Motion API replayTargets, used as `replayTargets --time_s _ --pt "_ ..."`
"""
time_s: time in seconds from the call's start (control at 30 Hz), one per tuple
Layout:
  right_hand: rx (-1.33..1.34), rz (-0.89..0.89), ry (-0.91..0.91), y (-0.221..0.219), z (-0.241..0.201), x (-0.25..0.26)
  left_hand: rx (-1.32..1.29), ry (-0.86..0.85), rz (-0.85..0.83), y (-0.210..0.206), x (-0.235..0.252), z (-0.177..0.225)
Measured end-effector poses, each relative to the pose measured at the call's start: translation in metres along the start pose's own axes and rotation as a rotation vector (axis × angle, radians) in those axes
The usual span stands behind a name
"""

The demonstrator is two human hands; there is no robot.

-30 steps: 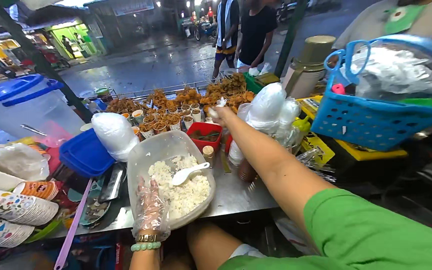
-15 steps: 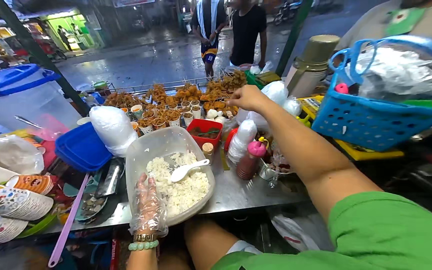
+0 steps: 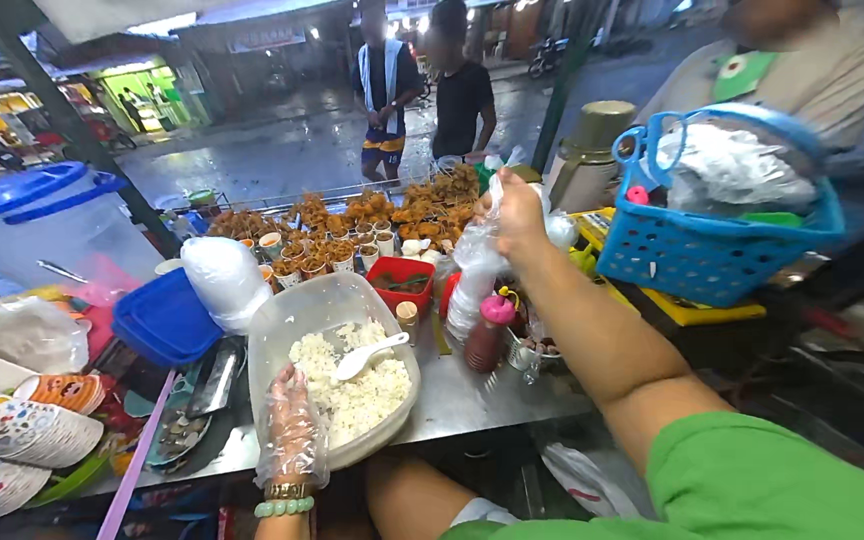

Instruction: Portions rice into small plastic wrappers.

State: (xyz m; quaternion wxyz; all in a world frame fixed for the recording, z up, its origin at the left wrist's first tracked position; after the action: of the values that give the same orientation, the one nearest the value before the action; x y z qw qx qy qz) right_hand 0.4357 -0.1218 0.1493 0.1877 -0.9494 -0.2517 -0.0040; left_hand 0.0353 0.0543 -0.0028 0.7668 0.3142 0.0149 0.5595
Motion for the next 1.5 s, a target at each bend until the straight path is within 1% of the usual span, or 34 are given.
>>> replayTargets --time_s 0.03,0.07,0.1,0.13,0.17,0.23,0.27,0.3,0.33,0.4,0.43,0.47,0.5,0.53,0.6,0.63,0.67,0.7,0.77,0.8,0.83,0.87,0.9,0.93,0.97,1.03,1.07,1.1,1.17,1.23,1.3,1.37,1.43,1.5 --pt "0.185 -0.119 -0.087 -0.018 0.008 -0.014 -0.033 -0.039 0.007 -0.001 0.0 0.006" --pt "0.298 -0.262 -0.162 -0.04 0.018 -0.033 -0.085 -0.096 0.012 -0.003 -0.002 0.019" --pt "0.353 -0.4 -0.239 -0.063 0.031 -0.054 -0.167 -0.157 0.008 -0.008 -0.005 0.034" --pt "0.402 -0.491 -0.327 -0.085 0.047 -0.075 -0.301 -0.208 -0.009 -0.017 -0.009 0.051" --pt "0.442 -0.551 -0.406 -0.106 0.062 -0.094 -0.461 -0.243 -0.043 -0.028 -0.014 0.068" --pt "0.51 -0.586 -0.587 -0.138 0.092 -0.132 -0.732 -0.298 -0.113 -0.046 -0.026 0.094" --pt "0.525 -0.587 -0.669 -0.149 0.108 -0.147 -0.814 -0.281 -0.06 -0.044 -0.03 0.096" --pt "0.497 -0.564 -0.705 -0.155 0.12 -0.156 -0.845 -0.226 0.064 -0.034 -0.032 0.091" --pt "0.403 -0.494 -0.682 -0.153 0.129 -0.155 -0.788 -0.171 0.201 -0.019 -0.034 0.082" --pt "0.111 -0.325 -0.464 -0.129 0.13 -0.136 -0.506 -0.118 0.412 0.023 -0.035 0.065" --pt "0.021 -0.274 -0.36 -0.118 0.128 -0.128 -0.356 -0.132 0.48 0.043 -0.036 0.059" --pt "-0.001 -0.256 -0.293 -0.111 0.125 -0.125 -0.243 -0.158 0.527 0.058 -0.037 0.056" --pt "-0.01 -0.318 -0.249 -0.114 0.121 -0.131 -0.191 -0.188 0.55 0.066 -0.038 0.058" --pt "-0.032 -0.469 -0.217 -0.125 0.118 -0.146 -0.198 -0.229 0.537 0.067 -0.039 0.064" --pt "-0.141 -0.819 -0.138 -0.155 0.12 -0.19 -0.268 -0.321 0.465 0.051 -0.043 0.079" --pt "-0.204 -0.896 -0.072 -0.162 0.123 -0.203 -0.295 -0.357 0.444 0.042 -0.046 0.086" --pt "-0.249 -0.877 -0.02 -0.164 0.127 -0.205 -0.319 -0.383 0.452 0.035 -0.049 0.089" --pt "-0.273 -0.794 -0.014 -0.159 0.131 -0.198 -0.376 -0.394 0.457 0.032 -0.052 0.091" --pt "-0.276 -0.589 -0.101 -0.142 0.144 -0.174 -0.615 -0.341 0.396 0.026 -0.052 0.089" --pt "-0.233 -0.521 -0.195 -0.135 0.155 -0.165 -0.747 -0.293 0.32 0.019 -0.05 0.089" --pt "-0.158 -0.498 -0.321 -0.13 0.165 -0.164 -0.823 -0.27 0.208 0.011 -0.048 0.088" --pt "-0.064 -0.5 -0.472 -0.129 0.174 -0.168 -0.812 -0.262 0.113 0.005 -0.048 0.087" --pt "0.025 -0.524 -0.631 -0.131 0.181 -0.176 -0.718 -0.284 0.076 0.006 -0.048 0.086" --pt "0.09 -0.578 -0.751 -0.135 0.186 -0.184 -0.565 -0.323 0.083 0.011 -0.048 0.084" --pt "0.106 -0.652 -0.794 -0.139 0.186 -0.191 -0.341 -0.369 0.115 0.021 -0.046 0.083" --pt "0.051 -0.771 -0.696 -0.146 0.174 -0.194 0.082 -0.438 0.205 0.039 -0.04 0.082" --pt "-0.007 -0.798 -0.612 -0.148 0.165 -0.19 0.195 -0.445 0.205 0.044 -0.036 0.08" --pt "-0.104 -0.809 -0.523 -0.148 0.155 -0.184 0.246 -0.421 0.185 0.048 -0.032 0.074" --pt "-0.43 -0.795 -0.315 -0.148 0.143 -0.164 0.286 -0.349 0.189 0.061 -0.024 0.059" --pt "-0.821 -0.729 -0.039 -0.148 0.145 -0.14 0.321 -0.278 0.23 0.077 -0.017 0.044" --pt "-1.133 -0.72 0.145 -0.155 0.16 -0.132 0.379 -0.195 0.209 0.083 -0.008 0.034" --pt "-1.408 -0.803 0.209 -0.166 0.189 -0.136 0.404 -0.123 0.143 0.077 0.001 0.025" --pt "-1.615 -0.879 0.223 -0.175 0.215 -0.141 0.439 -0.113 0.083 0.063 0.009 0.016" --pt "-1.767 -0.904 0.253 -0.183 0.232 -0.139 0.484 -0.126 0.038 0.047 0.013 0.009"
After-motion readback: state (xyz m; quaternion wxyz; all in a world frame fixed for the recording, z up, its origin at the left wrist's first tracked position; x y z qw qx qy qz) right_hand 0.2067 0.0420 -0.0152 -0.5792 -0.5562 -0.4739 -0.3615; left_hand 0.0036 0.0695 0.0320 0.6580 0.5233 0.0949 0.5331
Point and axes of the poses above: each hand's wrist, its own x-axis towards the middle knuckle, its own y-axis out of the back of the hand, z = x × y, the point moved 10 cm from there along x, towards the middle knuckle, and after that the axes turned 14 degrees about -y, right-handed, at the moved point
